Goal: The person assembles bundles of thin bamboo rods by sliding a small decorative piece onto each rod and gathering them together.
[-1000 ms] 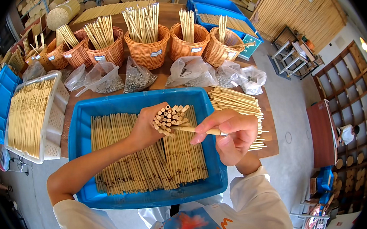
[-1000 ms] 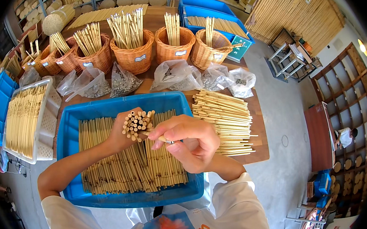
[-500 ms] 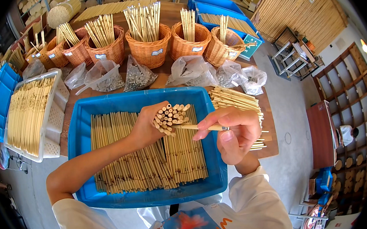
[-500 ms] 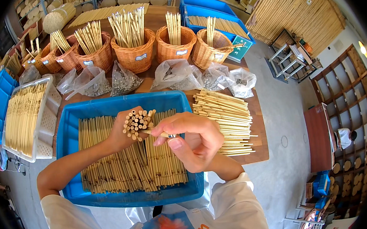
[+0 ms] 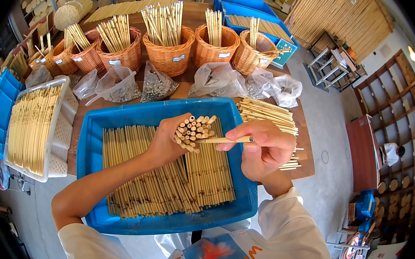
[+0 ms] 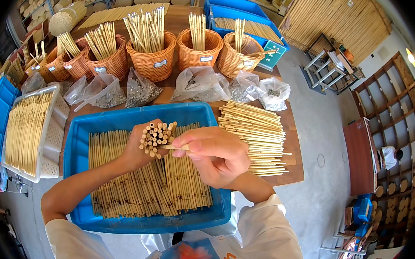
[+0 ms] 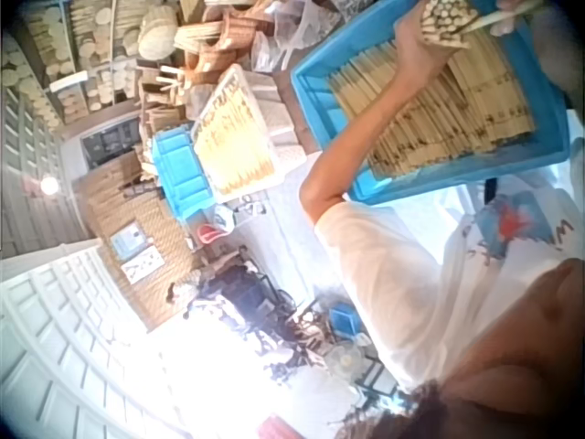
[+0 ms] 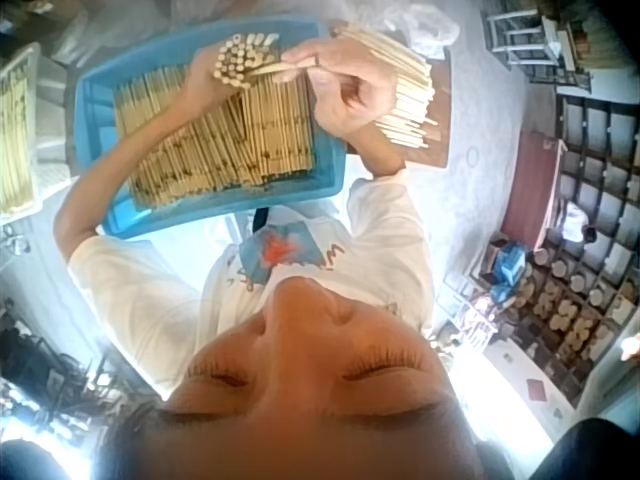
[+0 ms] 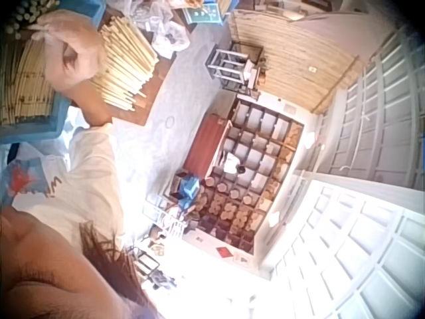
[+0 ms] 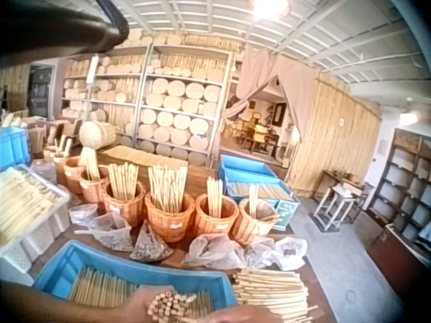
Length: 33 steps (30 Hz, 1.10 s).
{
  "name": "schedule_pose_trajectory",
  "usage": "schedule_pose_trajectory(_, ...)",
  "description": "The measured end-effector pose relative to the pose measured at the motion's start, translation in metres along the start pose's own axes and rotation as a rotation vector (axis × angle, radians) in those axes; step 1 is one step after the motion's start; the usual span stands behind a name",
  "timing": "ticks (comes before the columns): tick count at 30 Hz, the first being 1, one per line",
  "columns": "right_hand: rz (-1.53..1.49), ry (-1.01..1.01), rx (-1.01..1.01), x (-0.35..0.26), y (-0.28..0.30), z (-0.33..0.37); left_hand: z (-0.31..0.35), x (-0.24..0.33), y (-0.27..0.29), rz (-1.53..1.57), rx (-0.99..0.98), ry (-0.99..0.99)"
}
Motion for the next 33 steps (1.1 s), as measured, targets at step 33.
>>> schedule_pose_trajectory(33, 0.14, 0.425, 0.615, -0.128, 0.153, -0.048, -0.004, -0.001, -0.004, 0.027, 0.003, -0.039)
Point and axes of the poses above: each hand's wrist, its own z-axis away from the middle knuckle, its own y-axis out of the back of the hand, x = y × z, the point moved 10 cm from there along -z, towards the middle knuckle, and after that the axes turned 1 degree about x, right-handed, at the moved point
